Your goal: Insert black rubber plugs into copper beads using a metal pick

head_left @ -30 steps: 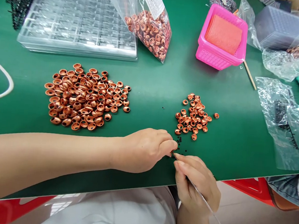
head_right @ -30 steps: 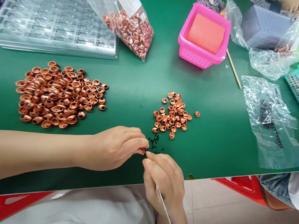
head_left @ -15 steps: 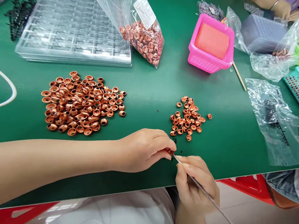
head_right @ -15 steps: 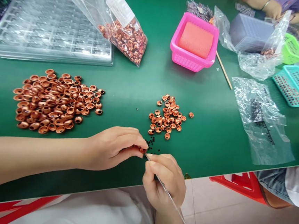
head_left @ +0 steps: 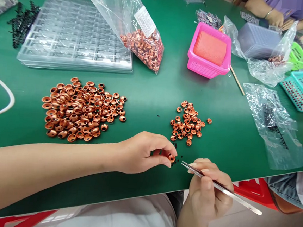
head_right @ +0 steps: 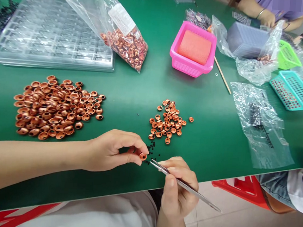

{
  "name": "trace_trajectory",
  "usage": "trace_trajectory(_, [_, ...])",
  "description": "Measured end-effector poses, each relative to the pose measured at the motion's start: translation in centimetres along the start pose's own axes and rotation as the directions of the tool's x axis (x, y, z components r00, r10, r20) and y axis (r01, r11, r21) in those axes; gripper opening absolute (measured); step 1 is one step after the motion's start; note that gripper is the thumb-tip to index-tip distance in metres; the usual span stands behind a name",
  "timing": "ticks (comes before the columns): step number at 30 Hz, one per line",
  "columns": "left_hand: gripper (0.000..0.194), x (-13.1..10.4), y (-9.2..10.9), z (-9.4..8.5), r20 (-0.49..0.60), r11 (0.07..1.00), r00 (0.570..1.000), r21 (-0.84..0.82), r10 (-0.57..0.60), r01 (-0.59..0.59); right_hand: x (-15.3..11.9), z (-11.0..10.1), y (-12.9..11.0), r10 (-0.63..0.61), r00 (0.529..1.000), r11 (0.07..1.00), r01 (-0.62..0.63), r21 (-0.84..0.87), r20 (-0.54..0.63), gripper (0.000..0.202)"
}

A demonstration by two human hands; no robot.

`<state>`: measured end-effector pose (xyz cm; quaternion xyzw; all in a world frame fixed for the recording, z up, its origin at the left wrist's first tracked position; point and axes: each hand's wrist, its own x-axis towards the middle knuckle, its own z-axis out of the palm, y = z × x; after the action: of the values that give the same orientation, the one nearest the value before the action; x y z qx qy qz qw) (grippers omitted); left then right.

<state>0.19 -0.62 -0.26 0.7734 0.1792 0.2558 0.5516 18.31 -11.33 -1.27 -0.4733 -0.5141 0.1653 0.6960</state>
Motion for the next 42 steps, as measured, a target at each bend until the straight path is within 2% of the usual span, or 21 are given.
trace_trajectory(3, [0.005,-0.1,0.0,0.1,-0.020,0.996,0.998,0.061,0.064,-0.063,0.3,0.0,-0.2,0.020,1.000,0.999,-0.020,-0.035,0.002,0.017])
trace_trajectory(8, [0.006,-0.1,0.7,-0.1,0.012,0.976,0.993,0.180,0.121,-0.121,0.5,-0.4,-0.9,-0.038,0.995,0.989,0.050,-0.137,0.093,0.028])
trace_trajectory(11, [0.006,-0.1,0.9,-0.2,0.028,0.966,0.988,0.204,0.154,-0.156,0.6,-1.1,-1.9,-0.045,0.972,0.953,0.111,-0.283,0.230,0.025])
trace_trajectory(14, [0.005,-0.2,1.0,-0.2,0.049,0.958,0.983,0.219,0.178,-0.184,0.8,-1.8,-2.4,-0.034,0.864,0.882,0.262,-0.391,0.503,0.028])
trace_trajectory(16, [0.006,-0.4,1.0,-0.2,0.060,0.951,0.978,0.229,0.200,-0.209,0.9,-2.1,-2.2,-0.070,0.788,0.842,0.375,-0.387,0.612,0.034])
trace_trajectory(19, [0.008,-0.7,1.1,0.0,0.079,0.934,0.966,0.248,0.246,-0.258,0.9,-2.6,-1.6,-0.104,0.710,0.798,0.478,-0.367,0.697,0.035])
trace_trajectory(23, [0.009,-0.9,1.3,0.2,0.098,0.912,0.955,0.285,0.279,-0.295,0.7,-3.3,-1.2,-0.101,0.620,0.792,0.524,-0.315,0.778,0.034])
trace_trajectory(27, [0.011,-1.2,1.3,0.3,0.111,0.902,0.948,0.292,0.299,-0.319,0.6,-3.7,-1.3,-0.137,0.554,0.762,0.588,-0.270,0.821,0.038])
trace_trajectory(33, [0.012,-1.4,1.5,0.6,0.104,0.901,0.951,0.305,0.291,-0.309,0.6,-3.6,-1.4,-0.160,0.533,0.748,0.615,-0.250,0.831,0.042])
trace_trajectory(42, [0.009,-1.5,1.8,0.8,0.084,0.937,0.962,0.220,0.259,-0.271,1.3,-3.4,-2.0,-0.114,0.506,0.834,0.517,-0.194,0.855,0.043])
